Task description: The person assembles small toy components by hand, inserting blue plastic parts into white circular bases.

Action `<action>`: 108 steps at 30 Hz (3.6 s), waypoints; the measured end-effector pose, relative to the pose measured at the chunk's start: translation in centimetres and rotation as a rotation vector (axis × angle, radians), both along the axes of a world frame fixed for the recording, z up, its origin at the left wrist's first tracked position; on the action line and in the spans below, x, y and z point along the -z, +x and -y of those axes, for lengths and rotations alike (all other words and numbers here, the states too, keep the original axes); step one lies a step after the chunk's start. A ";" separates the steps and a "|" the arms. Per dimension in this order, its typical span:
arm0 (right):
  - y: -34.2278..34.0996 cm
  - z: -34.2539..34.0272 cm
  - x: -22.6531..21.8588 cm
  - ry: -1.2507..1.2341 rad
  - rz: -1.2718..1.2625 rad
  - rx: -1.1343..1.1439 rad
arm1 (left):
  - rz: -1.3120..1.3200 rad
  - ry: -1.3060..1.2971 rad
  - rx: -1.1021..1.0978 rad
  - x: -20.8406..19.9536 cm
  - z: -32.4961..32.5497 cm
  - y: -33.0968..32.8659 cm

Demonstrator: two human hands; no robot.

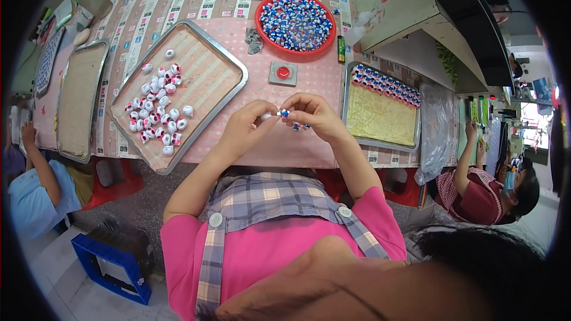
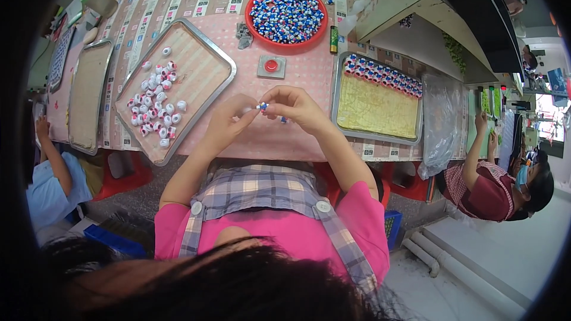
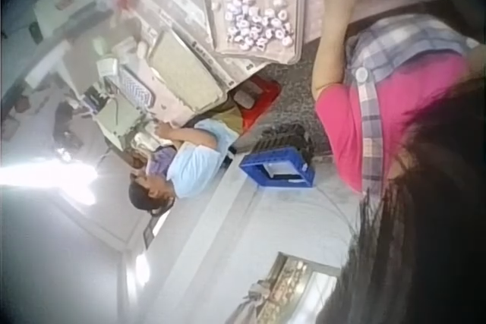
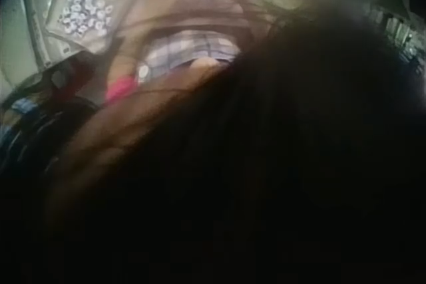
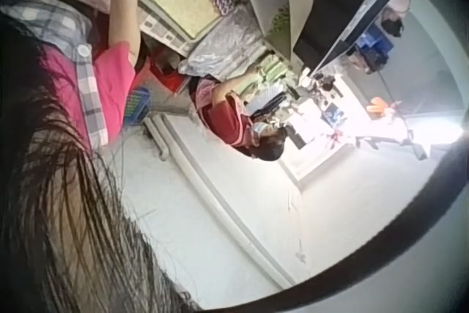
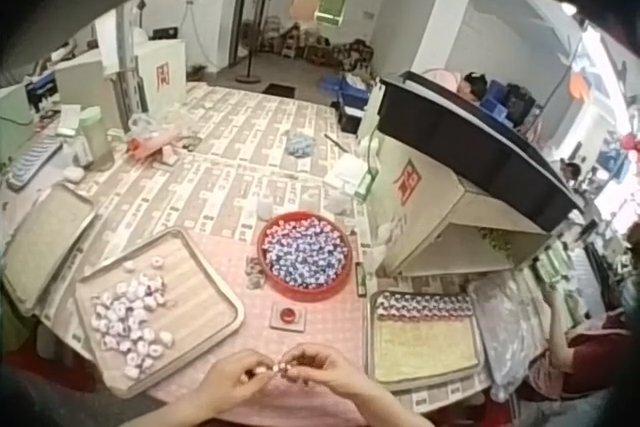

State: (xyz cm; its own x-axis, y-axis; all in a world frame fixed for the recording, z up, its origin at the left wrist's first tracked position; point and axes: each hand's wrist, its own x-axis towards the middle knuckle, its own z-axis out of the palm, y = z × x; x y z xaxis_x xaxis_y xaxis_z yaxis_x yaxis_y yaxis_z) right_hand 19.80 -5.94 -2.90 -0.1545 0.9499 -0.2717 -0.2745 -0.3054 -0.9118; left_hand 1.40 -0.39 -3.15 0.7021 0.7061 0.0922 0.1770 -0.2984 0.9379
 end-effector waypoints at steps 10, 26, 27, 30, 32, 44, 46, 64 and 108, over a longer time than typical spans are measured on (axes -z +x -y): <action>4.0 -4.5 2.1 0.322 0.854 0.195 | 0.219 -0.354 -0.103 1.2 -0.2 -0.1; 1.9 -7.1 2.3 0.556 1.523 -0.109 | 0.202 -0.053 -0.233 0.5 -0.7 -1.1; 1.9 -7.1 2.3 0.557 1.523 -0.108 | 0.209 -0.052 -0.236 0.5 -0.7 -1.0; 2.0 -7.0 2.5 0.654 1.491 -0.032 | 0.218 -0.095 -0.232 0.5 -0.6 -0.9; 2.0 -6.9 2.5 0.651 1.485 -0.020 | 0.219 -0.139 -0.225 0.7 -0.5 -0.8; 2.0 -7.3 2.3 0.568 1.517 -0.090 | 0.393 -0.794 -0.155 2.9 -1.1 -1.6; 1.9 -7.3 2.2 0.575 1.501 -0.080 | 0.649 -1.121 -0.163 2.7 -1.3 -1.6; -1.0 -4.0 -0.3 0.325 0.451 0.011 | 0.611 -0.710 -0.248 3.9 -0.7 -0.3; 12.3 2.5 4.7 0.229 1.399 0.570 | 0.119 0.214 -0.652 3.2 -5.4 -8.8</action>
